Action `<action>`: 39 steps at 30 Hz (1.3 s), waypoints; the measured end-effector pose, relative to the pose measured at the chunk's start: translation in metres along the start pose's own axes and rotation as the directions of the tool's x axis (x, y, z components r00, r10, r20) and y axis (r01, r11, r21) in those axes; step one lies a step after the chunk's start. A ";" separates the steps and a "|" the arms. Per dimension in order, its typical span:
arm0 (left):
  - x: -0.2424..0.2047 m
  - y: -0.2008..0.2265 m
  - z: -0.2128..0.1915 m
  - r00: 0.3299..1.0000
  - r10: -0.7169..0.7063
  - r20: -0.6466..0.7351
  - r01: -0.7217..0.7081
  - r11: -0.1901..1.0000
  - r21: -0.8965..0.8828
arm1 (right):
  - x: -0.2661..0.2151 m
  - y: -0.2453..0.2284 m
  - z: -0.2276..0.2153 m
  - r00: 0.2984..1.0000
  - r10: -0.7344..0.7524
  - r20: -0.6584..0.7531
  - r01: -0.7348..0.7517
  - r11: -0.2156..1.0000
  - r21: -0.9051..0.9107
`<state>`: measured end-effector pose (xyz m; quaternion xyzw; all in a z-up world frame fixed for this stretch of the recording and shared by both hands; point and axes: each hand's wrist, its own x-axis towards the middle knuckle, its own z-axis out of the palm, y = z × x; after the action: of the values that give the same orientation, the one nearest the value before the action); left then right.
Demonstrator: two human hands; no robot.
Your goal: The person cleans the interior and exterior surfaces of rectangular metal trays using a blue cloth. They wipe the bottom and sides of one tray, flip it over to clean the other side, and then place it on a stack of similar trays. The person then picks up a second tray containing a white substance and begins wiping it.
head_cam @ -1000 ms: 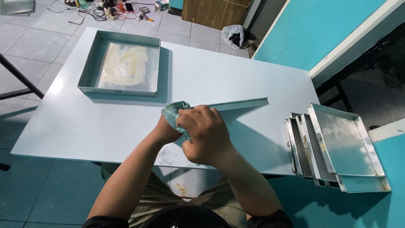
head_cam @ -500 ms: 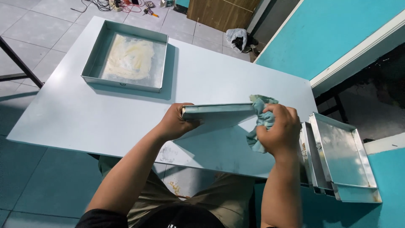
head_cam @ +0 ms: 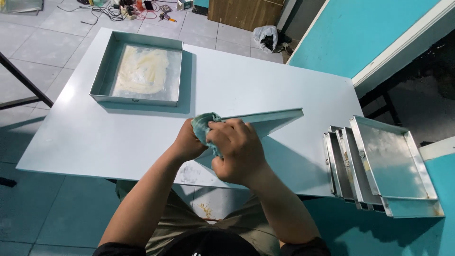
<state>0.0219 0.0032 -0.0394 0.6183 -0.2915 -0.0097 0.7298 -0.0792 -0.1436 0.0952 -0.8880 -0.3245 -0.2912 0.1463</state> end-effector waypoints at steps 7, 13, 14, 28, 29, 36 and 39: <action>0.000 0.038 0.002 0.995 0.101 -0.024 -0.102 0.994 -0.039 | -0.025 0.051 -0.017 0.998 0.061 0.026 -0.060 0.996 -0.064; 0.007 0.048 0.002 0.995 -0.046 -0.093 0.040 0.997 -0.067 | -0.063 0.114 -0.043 0.956 0.290 -0.055 -0.294 0.928 -0.226; 0.011 0.051 0.003 0.991 -0.101 -0.087 0.090 0.989 -0.119 | -0.068 0.118 -0.044 0.934 0.354 -0.052 -0.355 0.898 -0.259; 0.021 -0.017 -0.014 0.750 -0.544 -0.376 0.586 0.810 -0.003 | -0.133 0.116 0.018 0.691 0.688 0.223 -0.640 0.725 -0.253; 0.022 -0.031 -0.017 0.742 -0.523 -0.419 0.609 0.787 0.097 | -0.135 0.114 0.020 0.651 0.714 0.258 -0.663 0.700 -0.263; 0.021 -0.070 -0.010 0.891 -0.119 -0.438 0.424 0.563 0.710 | -0.130 0.099 0.028 0.532 0.782 0.324 -0.746 0.614 -0.256; 0.010 -0.031 0.013 0.950 -0.109 -0.293 0.311 0.412 0.856 | -0.129 0.094 0.032 0.515 0.800 0.309 -0.757 0.593 -0.274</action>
<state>0.0350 -0.0195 -0.0624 0.9386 -0.1007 0.1132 0.3101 -0.0834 -0.2630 -0.0162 -0.9840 0.1012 -0.0225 0.1451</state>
